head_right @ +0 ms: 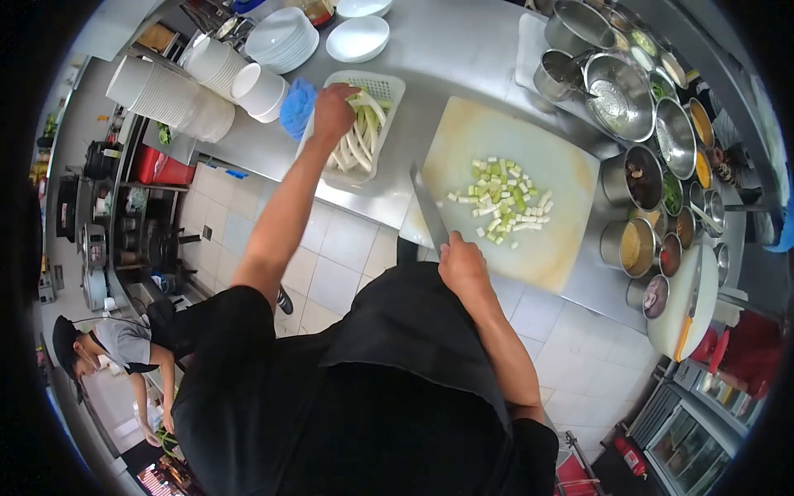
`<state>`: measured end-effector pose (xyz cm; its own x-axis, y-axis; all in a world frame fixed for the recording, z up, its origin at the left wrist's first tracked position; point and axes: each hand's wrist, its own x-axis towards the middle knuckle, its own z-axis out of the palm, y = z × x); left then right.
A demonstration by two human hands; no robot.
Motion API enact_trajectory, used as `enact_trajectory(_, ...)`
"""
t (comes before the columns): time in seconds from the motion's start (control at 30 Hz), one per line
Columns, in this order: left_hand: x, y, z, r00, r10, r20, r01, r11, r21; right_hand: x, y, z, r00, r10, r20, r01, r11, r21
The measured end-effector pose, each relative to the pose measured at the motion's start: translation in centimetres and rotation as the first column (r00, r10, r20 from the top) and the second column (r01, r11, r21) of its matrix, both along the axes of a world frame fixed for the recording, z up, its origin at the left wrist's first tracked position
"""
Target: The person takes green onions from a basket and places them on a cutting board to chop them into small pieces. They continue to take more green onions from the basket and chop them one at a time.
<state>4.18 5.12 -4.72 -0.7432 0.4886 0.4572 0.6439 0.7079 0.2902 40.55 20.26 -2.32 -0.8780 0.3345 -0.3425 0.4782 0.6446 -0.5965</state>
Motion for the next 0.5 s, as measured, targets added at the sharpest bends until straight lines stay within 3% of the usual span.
enact_trajectory(0.03, -1.2, 0.1, -0.4, 1.000, -0.004, -0.012, 0.004, 1.000, 0.009, 0.1, 0.5, -0.6, 1.000, -0.004, -0.012, 0.004, 1.000, 0.009)
enact_trajectory(0.1, -3.3, 0.5, -0.7, 0.998, -0.029, -0.048, 0.013, 0.949, -0.314, 0.5, 2.1, -1.4, 0.996, -0.077, -0.051, 0.075, 0.997, -0.030)
enact_trajectory(0.13, -4.5, 0.7, -0.8, 0.998, -0.024, 0.060, 0.043, 0.935, -0.351, 0.7, 3.1, -1.5, 0.988, -0.153, 0.017, 0.154, 0.983, -0.103)
enact_trajectory(0.17, -5.6, 0.5, -0.9, 0.998, -0.036, 0.052, 0.051, 0.936, -0.347, 1.1, 4.2, -2.4, 0.986, -0.164, 0.008, 0.164, 0.981, -0.099)
enact_trajectory(0.23, -6.1, 0.7, 0.0, 0.992, -0.063, 0.111, 0.107, 0.880, -0.463, 1.4, 5.0, -2.3, 0.972, -0.178, -0.156, 0.175, 0.984, -0.037)
enact_trajectory(0.27, -5.9, 0.7, 0.1, 0.991, -0.070, 0.112, 0.115, 0.877, -0.467, 1.8, 5.4, -2.1, 0.966, -0.248, -0.079, 0.233, 0.959, -0.162)
enact_trajectory(0.37, -5.5, 0.4, 0.7, 0.991, -0.126, 0.040, 0.130, 0.876, -0.465, 1.3, 5.4, 1.0, 0.963, -0.260, 0.068, 0.269, 0.930, -0.250)
enact_trajectory(0.5, -4.9, 0.3, 2.2, 0.995, -0.096, 0.023, 0.094, 0.853, -0.513, 1.5, 5.7, 0.7, 0.965, -0.258, 0.037, 0.258, 0.929, -0.266)
